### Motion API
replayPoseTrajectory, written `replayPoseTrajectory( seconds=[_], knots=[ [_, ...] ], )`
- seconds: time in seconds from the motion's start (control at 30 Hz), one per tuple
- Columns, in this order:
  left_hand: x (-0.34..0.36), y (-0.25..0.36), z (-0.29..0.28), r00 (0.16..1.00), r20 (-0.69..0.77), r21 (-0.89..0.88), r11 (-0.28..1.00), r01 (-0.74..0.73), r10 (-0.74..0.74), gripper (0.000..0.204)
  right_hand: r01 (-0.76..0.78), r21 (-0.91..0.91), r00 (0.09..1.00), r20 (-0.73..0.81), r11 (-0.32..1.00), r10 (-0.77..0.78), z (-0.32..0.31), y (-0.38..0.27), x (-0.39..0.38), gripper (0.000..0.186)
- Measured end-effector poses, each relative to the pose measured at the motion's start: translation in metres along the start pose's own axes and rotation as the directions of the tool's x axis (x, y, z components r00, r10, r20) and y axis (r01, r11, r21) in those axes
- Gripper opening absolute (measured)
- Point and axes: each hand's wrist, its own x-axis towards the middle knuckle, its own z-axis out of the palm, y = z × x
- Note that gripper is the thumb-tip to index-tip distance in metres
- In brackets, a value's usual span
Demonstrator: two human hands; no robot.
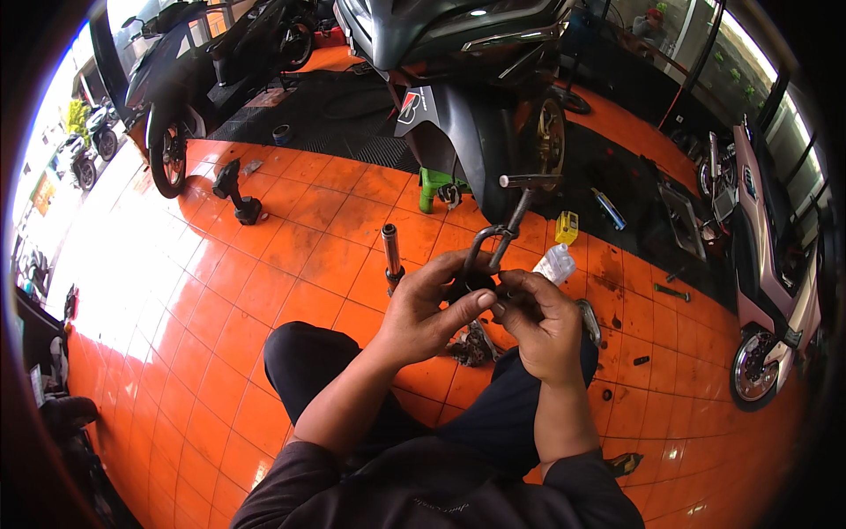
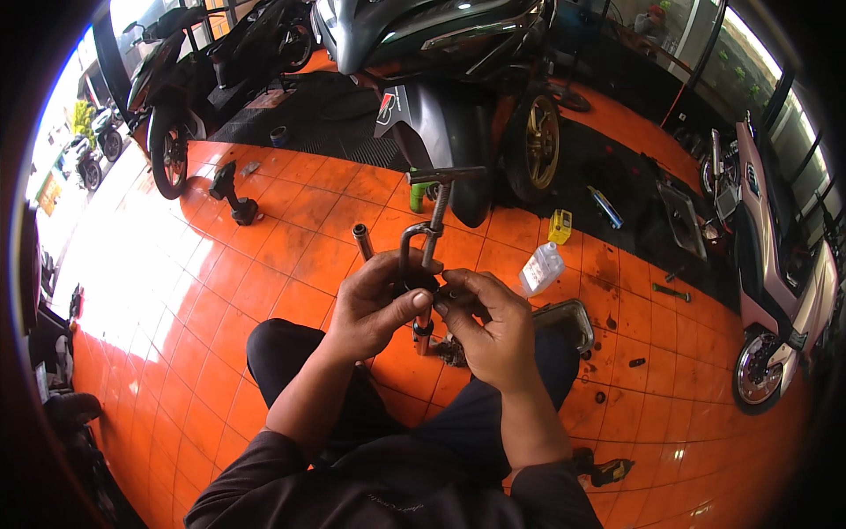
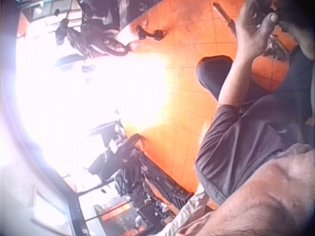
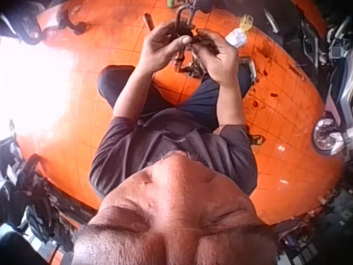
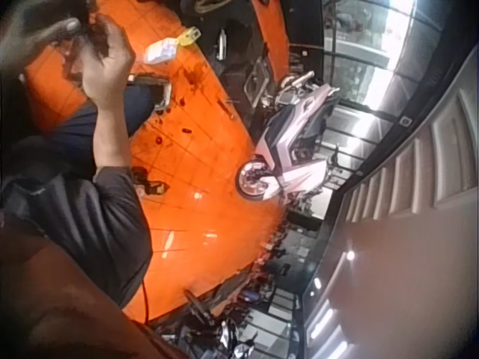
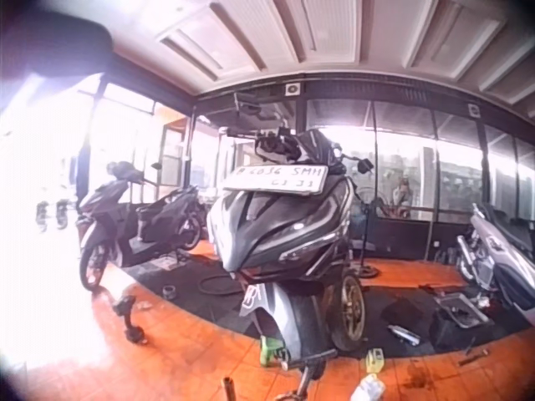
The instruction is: The person disassembles motorcycle fork components using an impact driver and hand tools, pours fluid from a container into a measuring cup, and then pours the fluid into the fork tube before reassembling internal spring and rod components.
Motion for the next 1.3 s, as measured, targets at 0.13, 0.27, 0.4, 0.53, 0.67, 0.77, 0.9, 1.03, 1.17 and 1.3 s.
replayPoseTrajectory(
  seconds=[0.13,0.27,0.4,0.53,0.67,0.77,0.9,1.03,1.17,1.3],
  knots=[
    [0.016,0.002,-0.006,0.993,0.011,0.319,0.94,-0.117,0.12,0.042,0.1,-0.157,0.991,-0.077,0.982,-0.113,0.0,0.008,0.008,0.02],
    [0.02,-0.011,-0.013,0.98,0.008,0.336,0.923,-0.188,0.197,0.043,0.178,-0.276,0.978,-0.06,0.945,-0.201,0.001,0.02,0.014,0.016],
    [0.019,-0.019,-0.012,0.958,0.0,0.286,0.918,-0.274,0.286,0.046,0.077,-0.139,0.987,-0.127,0.987,-0.095,0.005,0.03,0.007,0.018],
    [0.021,-0.019,-0.017,0.932,0.02,0.26,0.899,-0.353,0.361,0.046,0.191,-0.065,0.974,-0.112,0.979,-0.197,0.005,0.036,0.009,0.017],
    [0.02,-0.015,-0.024,0.918,0.019,0.28,0.879,-0.385,0.396,0.046,0.133,0.142,0.984,-0.134,0.981,-0.114,0.014,0.026,0.01,0.032],
    [0.023,-0.017,-0.022,0.913,0.017,0.265,0.878,-0.398,0.408,0.048,-0.061,0.218,0.97,-0.217,0.974,0.11,0.018,0.017,0.009,0.05],
    [0.024,-0.014,-0.024,0.903,0.031,0.26,0.869,-0.422,0.429,0.05,-0.225,0.281,0.942,-0.184,0.933,0.282,0.008,0.02,0.003,0.055],
    [0.021,-0.019,-0.021,0.886,0.049,0.284,0.844,-0.456,0.462,0.053,-0.19,0.306,0.963,-0.129,0.933,0.238,0.021,0.01,0.005,0.059],
    [0.015,-0.022,-0.024,0.882,0.04,0.301,0.836,-0.459,0.47,0.054,-0.202,0.328,0.966,-0.091,0.923,0.244,0.017,0.011,0.003,0.051],
    [0.012,-0.02,-0.026,0.874,0.015,0.278,0.838,-0.47,0.485,0.052,-0.16,0.33,0.952,-0.199,0.93,0.234,0.013,0.027,-0.001,0.034]
  ],
)
